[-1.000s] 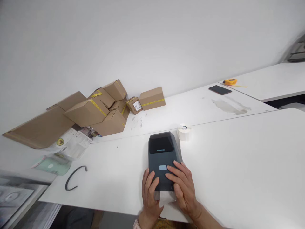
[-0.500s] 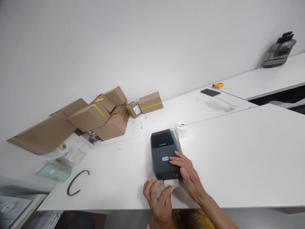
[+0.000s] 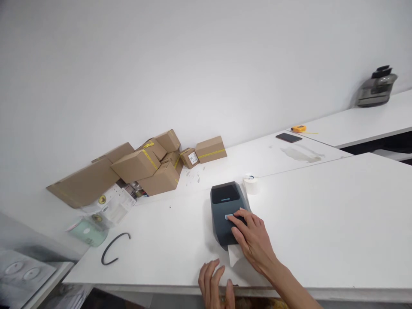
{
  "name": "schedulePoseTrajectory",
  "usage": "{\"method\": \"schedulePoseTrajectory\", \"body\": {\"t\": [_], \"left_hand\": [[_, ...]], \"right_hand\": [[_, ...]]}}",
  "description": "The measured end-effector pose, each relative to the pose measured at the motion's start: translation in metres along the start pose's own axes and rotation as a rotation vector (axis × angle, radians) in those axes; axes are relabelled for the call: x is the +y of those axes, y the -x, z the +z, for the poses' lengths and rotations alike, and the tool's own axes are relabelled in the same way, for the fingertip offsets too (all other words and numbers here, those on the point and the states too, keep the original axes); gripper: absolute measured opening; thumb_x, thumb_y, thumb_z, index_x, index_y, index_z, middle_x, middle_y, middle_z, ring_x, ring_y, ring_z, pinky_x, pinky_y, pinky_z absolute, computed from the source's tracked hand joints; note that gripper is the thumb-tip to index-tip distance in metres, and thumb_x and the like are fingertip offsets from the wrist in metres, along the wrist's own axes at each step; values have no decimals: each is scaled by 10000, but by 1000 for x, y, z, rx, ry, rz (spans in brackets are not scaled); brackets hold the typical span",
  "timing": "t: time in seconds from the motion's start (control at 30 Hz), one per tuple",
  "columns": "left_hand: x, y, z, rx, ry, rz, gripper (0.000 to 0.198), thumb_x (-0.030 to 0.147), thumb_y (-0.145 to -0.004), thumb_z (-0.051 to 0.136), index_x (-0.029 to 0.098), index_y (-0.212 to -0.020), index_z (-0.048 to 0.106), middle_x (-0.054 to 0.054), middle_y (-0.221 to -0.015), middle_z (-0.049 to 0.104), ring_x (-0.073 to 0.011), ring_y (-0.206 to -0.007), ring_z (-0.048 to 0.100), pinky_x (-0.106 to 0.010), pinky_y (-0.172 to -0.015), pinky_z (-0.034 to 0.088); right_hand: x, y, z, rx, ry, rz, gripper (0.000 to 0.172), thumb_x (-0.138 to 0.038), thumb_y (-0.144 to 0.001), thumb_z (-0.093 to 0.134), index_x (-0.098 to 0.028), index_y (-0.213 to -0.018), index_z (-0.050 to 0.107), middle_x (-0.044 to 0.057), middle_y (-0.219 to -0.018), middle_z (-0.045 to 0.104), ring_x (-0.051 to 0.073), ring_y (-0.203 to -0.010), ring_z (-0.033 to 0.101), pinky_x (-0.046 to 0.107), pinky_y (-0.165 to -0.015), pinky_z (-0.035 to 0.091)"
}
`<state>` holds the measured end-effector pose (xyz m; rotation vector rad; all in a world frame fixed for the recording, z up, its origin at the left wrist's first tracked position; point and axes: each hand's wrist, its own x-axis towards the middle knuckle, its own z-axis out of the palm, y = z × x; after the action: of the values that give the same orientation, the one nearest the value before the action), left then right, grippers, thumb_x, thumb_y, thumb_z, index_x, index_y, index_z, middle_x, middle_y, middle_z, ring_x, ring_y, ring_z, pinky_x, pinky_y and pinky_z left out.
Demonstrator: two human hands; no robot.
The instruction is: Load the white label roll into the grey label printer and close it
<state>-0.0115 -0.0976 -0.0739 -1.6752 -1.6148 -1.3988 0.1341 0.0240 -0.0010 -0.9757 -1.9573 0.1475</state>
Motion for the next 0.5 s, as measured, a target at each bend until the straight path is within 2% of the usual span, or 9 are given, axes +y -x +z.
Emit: {"method": "schedulePoseTrajectory", "body": {"t": [0.13, 0.23, 0.37, 0.5], "left_hand": [[-22, 9, -5, 182, -69, -60, 181, 157, -852, 544, 237, -976, 648, -87, -963, 709, -244, -980, 613, -393, -842, 491], [-26, -9, -7, 211, -24, -107, 174, 182, -863, 558, 242, -991, 659, -86, -989, 712, -237, -988, 618, -378, -853, 486], [-11, -53, 4, 81, 193, -286, 270, 280, -929, 497, 225, -1158, 628, -117, -1245, 641, -236, -1186, 568, -382, -995, 450], [2, -84, 26, -151, 432, -605, 487, 450, -976, 371, 193, -1367, 508, -117, -1473, 477, -226, -1376, 427, -353, -1121, 371]], "right_hand": [[-10, -4, 2, 37, 138, -9, 291, -313, -988, 417, -276, -1158, 651, 79, -1176, 630, 250, -1108, 579, 412, -862, 449], [-13, -9, 3, 51, 200, -29, 265, -297, -989, 426, -262, -1108, 660, 77, -1176, 646, 254, -1153, 567, 468, -980, 388], [-10, -12, 2, 53, 216, -59, 246, -309, -975, 449, -298, -1101, 659, 53, -1263, 633, 274, -1269, 512, 536, -1068, 320], [1, -5, -2, 22, 129, 1, 332, -345, -980, 421, -378, -1266, 586, 20, -1409, 552, 296, -1316, 487, 541, -1015, 423]]}}
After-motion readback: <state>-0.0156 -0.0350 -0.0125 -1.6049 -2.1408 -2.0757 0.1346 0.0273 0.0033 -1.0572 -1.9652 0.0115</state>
